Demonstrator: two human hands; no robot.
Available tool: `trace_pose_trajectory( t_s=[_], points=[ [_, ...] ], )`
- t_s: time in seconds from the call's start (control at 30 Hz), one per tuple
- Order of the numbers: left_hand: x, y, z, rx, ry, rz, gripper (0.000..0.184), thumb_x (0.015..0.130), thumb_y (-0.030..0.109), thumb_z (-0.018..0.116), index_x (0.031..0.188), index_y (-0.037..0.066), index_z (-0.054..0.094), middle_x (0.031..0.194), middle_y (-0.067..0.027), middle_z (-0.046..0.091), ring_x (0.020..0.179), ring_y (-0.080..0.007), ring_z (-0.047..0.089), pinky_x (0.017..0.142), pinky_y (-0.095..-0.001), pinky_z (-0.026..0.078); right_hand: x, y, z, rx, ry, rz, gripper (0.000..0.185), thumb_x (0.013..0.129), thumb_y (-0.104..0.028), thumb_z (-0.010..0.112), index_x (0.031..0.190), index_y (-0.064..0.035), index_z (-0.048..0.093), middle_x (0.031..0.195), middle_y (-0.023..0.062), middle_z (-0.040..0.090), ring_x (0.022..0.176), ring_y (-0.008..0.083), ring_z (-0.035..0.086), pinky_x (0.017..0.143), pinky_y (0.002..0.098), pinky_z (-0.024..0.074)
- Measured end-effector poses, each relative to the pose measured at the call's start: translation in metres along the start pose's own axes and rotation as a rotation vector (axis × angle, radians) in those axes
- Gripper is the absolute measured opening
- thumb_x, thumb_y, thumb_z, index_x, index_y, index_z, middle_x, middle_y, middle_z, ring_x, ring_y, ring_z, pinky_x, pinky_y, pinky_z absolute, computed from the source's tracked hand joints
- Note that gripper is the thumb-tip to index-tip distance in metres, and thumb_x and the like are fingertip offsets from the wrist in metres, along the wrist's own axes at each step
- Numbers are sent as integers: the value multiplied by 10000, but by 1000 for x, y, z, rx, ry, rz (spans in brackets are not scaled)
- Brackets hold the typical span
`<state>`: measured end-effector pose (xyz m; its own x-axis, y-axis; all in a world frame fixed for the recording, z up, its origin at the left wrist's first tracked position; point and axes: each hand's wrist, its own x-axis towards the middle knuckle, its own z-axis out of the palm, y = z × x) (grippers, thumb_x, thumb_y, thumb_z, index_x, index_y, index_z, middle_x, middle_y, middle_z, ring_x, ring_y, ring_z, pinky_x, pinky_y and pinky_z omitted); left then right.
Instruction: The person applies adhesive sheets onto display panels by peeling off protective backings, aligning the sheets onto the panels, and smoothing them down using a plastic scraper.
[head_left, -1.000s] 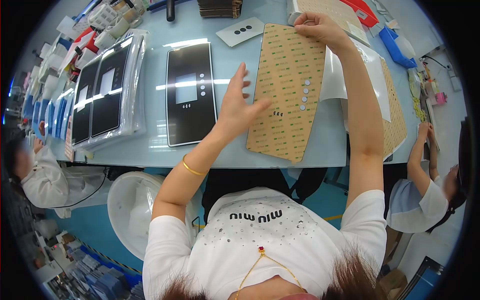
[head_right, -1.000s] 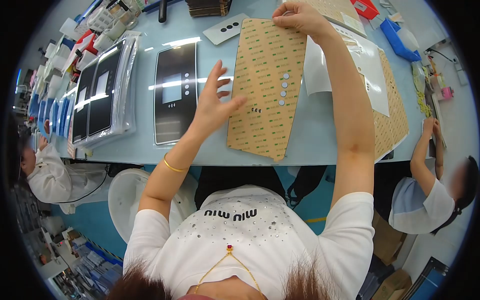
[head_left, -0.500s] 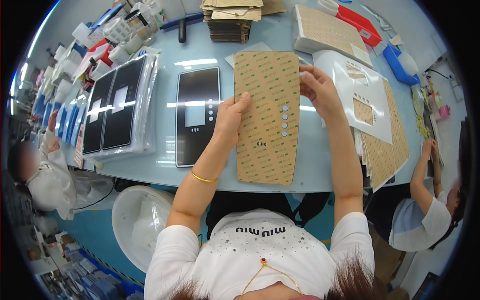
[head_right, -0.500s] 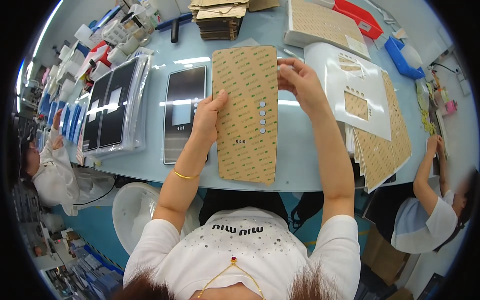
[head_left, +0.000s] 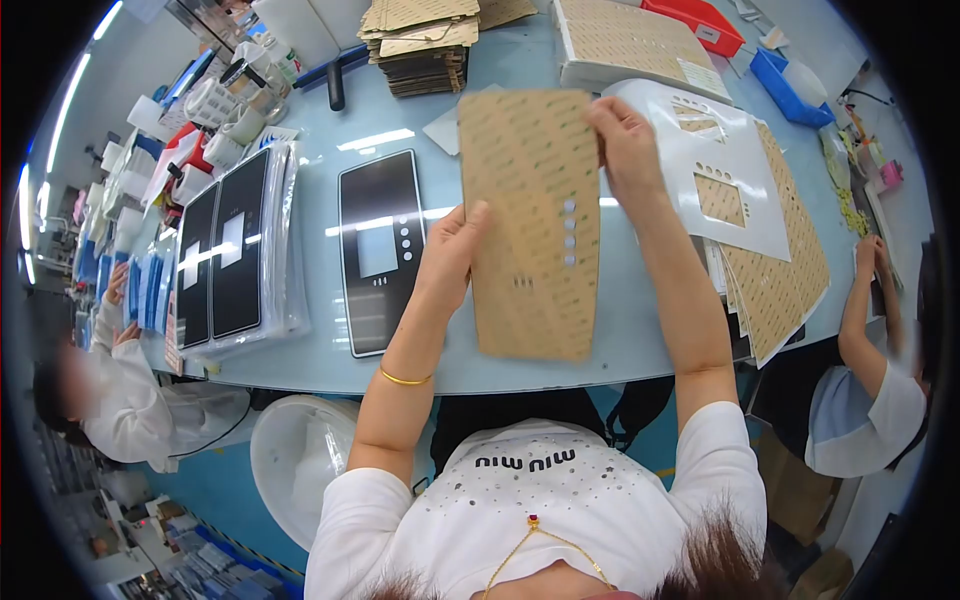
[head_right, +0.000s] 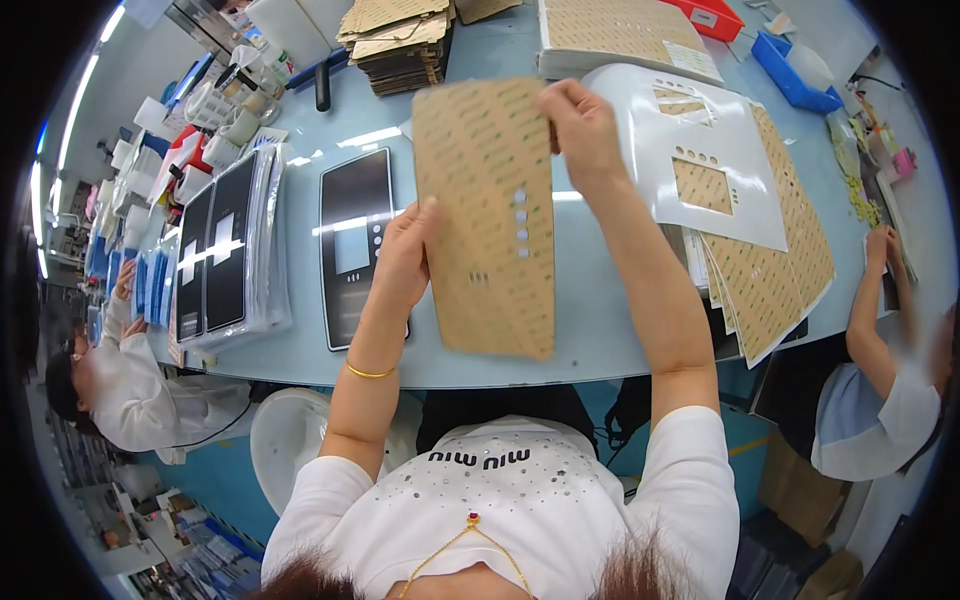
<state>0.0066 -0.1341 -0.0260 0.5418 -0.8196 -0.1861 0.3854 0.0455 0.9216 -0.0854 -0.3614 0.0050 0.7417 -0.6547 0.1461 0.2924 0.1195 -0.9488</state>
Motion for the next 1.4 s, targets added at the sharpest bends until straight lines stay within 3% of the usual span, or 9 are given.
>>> trace_pose_trajectory(
  t_s=[0.3,0.43,0.6,0.83,0.9,1.03,1.17,1.27,1.4],
  points=[
    [-1,19,-2,576,39,101,211,943,183,539,1058,8,564,777,-18,588,601,-63,495,495,-227,430,13,-21,-33,21,378,-206,186,933,-149,572,1075,-29,578,848,4,615,727,67,576,634,209,466],
    [39,68,-41,893,274,527,139,954,151,495,1015,65,585,633,19,514,510,-70,462,427,-238,387,15,-17,-9,-35,412,-420,258,928,-126,571,1161,-22,533,865,-5,607,746,52,555,631,187,441],
    [128,171,-41,400,207,577,337,905,10,414,1224,2,523,970,-92,627,773,-154,640,545,-278,570,9,16,-5,-492,264,-426,287,856,-25,594,1141,-56,573,957,48,614,735,48,553,619,195,440],
    [259,198,-72,430,381,416,333,867,53,477,1183,12,574,1052,-153,609,850,-277,660,642,-344,577,-8,61,8,-913,-69,-705,197,783,-3,610,972,-58,615,1003,93,621,735,277,623,652,346,509],
    [239,199,-60,1773,800,388,305,843,130,539,1119,40,634,1107,-177,590,942,-368,628,753,-419,545,-9,60,8,-901,-78,-662,178,765,3,609,930,-64,620,1019,99,620,766,307,623,661,366,512],
    [187,195,-78,1567,751,747,335,849,238,598,1125,56,648,1151,-178,580,1009,-317,612,813,-419,516,-11,65,5,-908,-90,-686,133,755,-22,621,880,-66,632,913,78,640,734,289,623,628,374,509],
    [78,143,-120,1082,339,390,536,856,182,641,1335,8,478,1327,-149,525,1174,-214,538,928,-308,444,-15,71,10,-958,-185,-687,113,752,-33,617,863,-52,634,872,92,658,755,303,623,654,396,506],
    [-29,83,-123,1174,194,152,892,804,265,703,1460,-33,177,1486,-249,265,1386,-309,268,1124,-389,218,-17,82,14,-1013,-255,-610,159,766,-61,636,924,-54,631,917,136,647,881,328,607,772,410,491],
    [-104,11,-120,1374,203,120,1131,701,468,738,1477,-10,67,1503,-280,154,1412,-393,132,1140,-469,132,8,99,28,-1256,-318,-665,296,812,-182,636,1086,-73,610,1136,133,608,1100,296,545,937,433,431]
  ],
)
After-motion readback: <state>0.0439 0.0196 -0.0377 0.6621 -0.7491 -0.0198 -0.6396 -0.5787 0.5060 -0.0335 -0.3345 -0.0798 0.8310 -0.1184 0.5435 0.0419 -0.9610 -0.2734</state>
